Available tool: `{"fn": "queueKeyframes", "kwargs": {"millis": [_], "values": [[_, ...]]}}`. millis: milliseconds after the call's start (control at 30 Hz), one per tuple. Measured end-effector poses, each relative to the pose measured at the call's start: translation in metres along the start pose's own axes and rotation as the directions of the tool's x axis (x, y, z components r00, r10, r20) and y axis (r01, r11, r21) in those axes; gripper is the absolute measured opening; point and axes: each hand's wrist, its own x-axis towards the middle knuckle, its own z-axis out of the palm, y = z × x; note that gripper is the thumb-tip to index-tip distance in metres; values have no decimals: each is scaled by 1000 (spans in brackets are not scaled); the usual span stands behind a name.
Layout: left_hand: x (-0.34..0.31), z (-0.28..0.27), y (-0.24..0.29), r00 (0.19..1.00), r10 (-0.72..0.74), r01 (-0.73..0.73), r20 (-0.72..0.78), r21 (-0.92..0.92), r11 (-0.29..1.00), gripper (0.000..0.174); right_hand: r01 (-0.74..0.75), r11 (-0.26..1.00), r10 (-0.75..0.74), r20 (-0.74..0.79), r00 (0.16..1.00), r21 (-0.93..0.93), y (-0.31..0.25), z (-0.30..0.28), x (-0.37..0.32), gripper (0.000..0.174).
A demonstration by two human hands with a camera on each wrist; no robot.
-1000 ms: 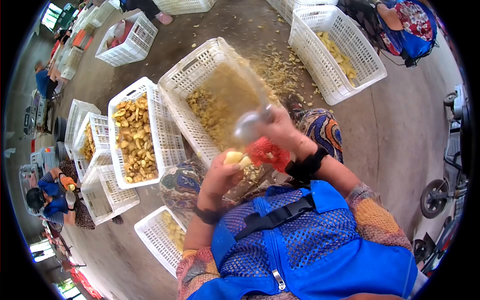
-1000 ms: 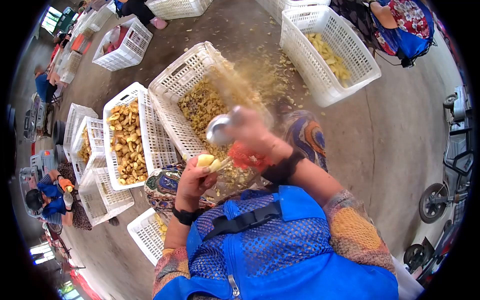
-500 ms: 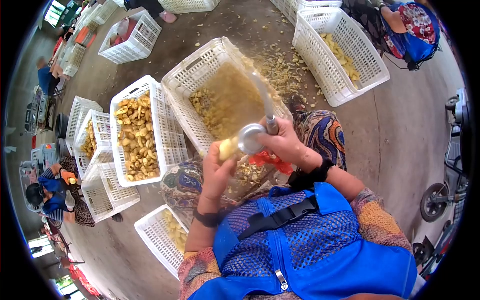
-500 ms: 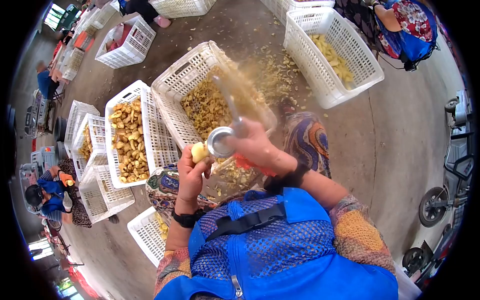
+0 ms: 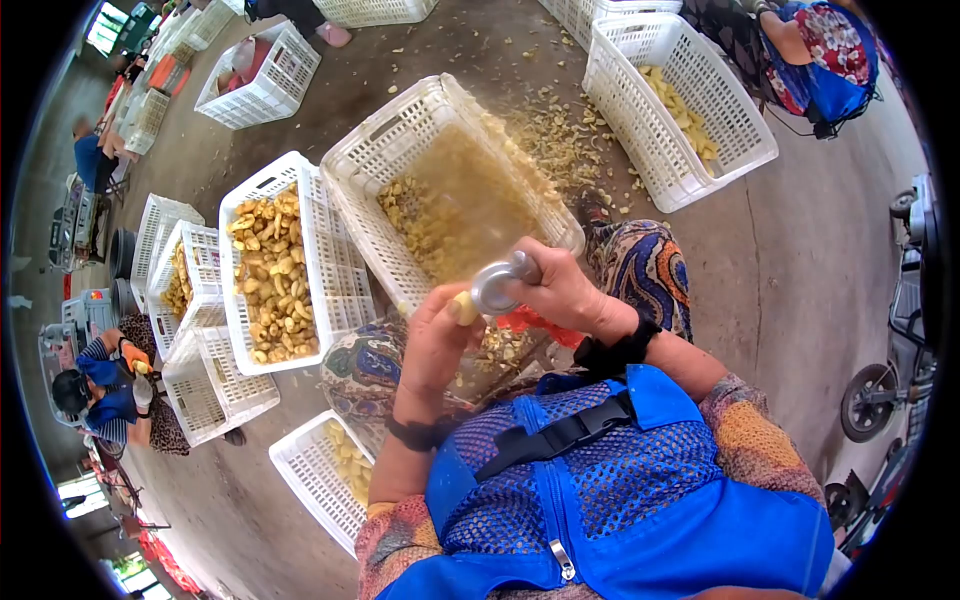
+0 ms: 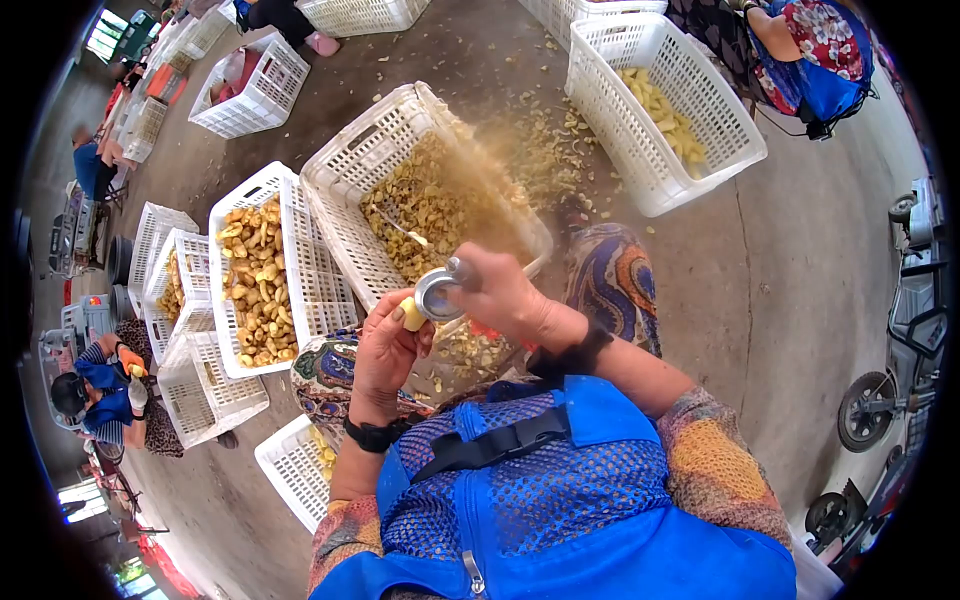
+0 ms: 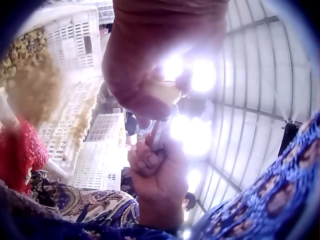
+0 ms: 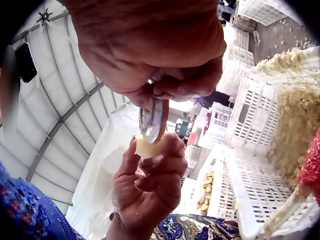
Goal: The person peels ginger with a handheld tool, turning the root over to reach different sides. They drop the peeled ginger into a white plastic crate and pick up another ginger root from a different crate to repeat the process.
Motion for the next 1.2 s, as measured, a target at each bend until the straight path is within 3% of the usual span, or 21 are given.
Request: {"fn": "queueKeyframes", "kwargs": {"millis": [133, 233, 333, 367, 433, 467, 500, 533, 633, 667, 800, 900, 967, 1033, 1100, 1167, 1200], "values": [[2, 1, 3, 995, -38, 54, 87, -190, 980, 45, -7, 1000, 6, 42, 999, 7, -5, -8, 2, 20], [3, -2, 0, 994, -59, 78, 97, -210, 975, 45, 49, 993, -44, 50, 998, -104, -11, -11, 1, 20], [4, 3, 3, 998, 6, -8, 55, 23, 1000, 41, 88, 952, -76, 52, 996, -293, -17, -14, 1, 20], [3, 2, 2, 999, 30, -33, 15, 225, 974, 39, 208, 912, -212, 27, 977, -354, -18, -15, 2, 20], [2, -2, -1, 994, 100, -52, -49, 594, 803, 37, 419, 772, -474, 6, 880, -477, -20, -19, 3, 20], [3, 0, -7, 974, 225, -143, -42, 653, 744, 36, 355, 827, -459, -160, 874, -436, -25, -23, 3, 19], [0, 2, -5, 972, 228, -141, -59, 633, 761, 37, 297, 876, -425, -319, 847, -380, -32, -30, 4, 18], [-4, 7, 1, 970, 232, -141, -71, 614, 776, 37, 189, 979, -203, -415, 887, -74, -39, -36, 5, 17], [-3, 10, 3, 953, 296, -201, -65, 595, 778, 41, 36, 962, 37, -260, 965, 272, -29, -44, 7, 17], [-1, 9, 1, 942, 333, -232, -45, 628, 743, 41, 104, 960, -39, -242, 969, 262, -26, -35, 6, 15], [-3, 22, 2, 919, 394, -263, -27, 703, 661, 41, 118, 993, -114, -131, 985, 20, -8, -9, 4, 15], [-10, 21, 9, 882, 470, -310, -39, 704, 639, 41, 63, 998, -61, -125, 990, 14, 15, -13, 18, 9], [-15, 6, 21, 854, 500, -319, -145, 614, 722, 40, -95, 878, 214, -208, 954, 470, -2, -26, 18, 7], [-25, -20, 38, 826, 542, -394, -155, 527, 753, 38, -92, 786, 291, -235, 927, 611, 31, -42, 24, 8], [-48, -41, 64, 803, 534, -356, -266, 504, 787, 36, -82, 733, 294, -205, 934, 675, 42, -43, 26, 8], [-81, -78, 84, 709, 603, -356, -364, 554, 753, 28, -127, 768, 314, -196, 929, 627, 38, -34, 21, 9], [-101, -112, 84, 635, 609, -264, -475, 607, 749, 24, -138, 793, 309, -197, 930, 593, 32, -30, 19, 8]]}}
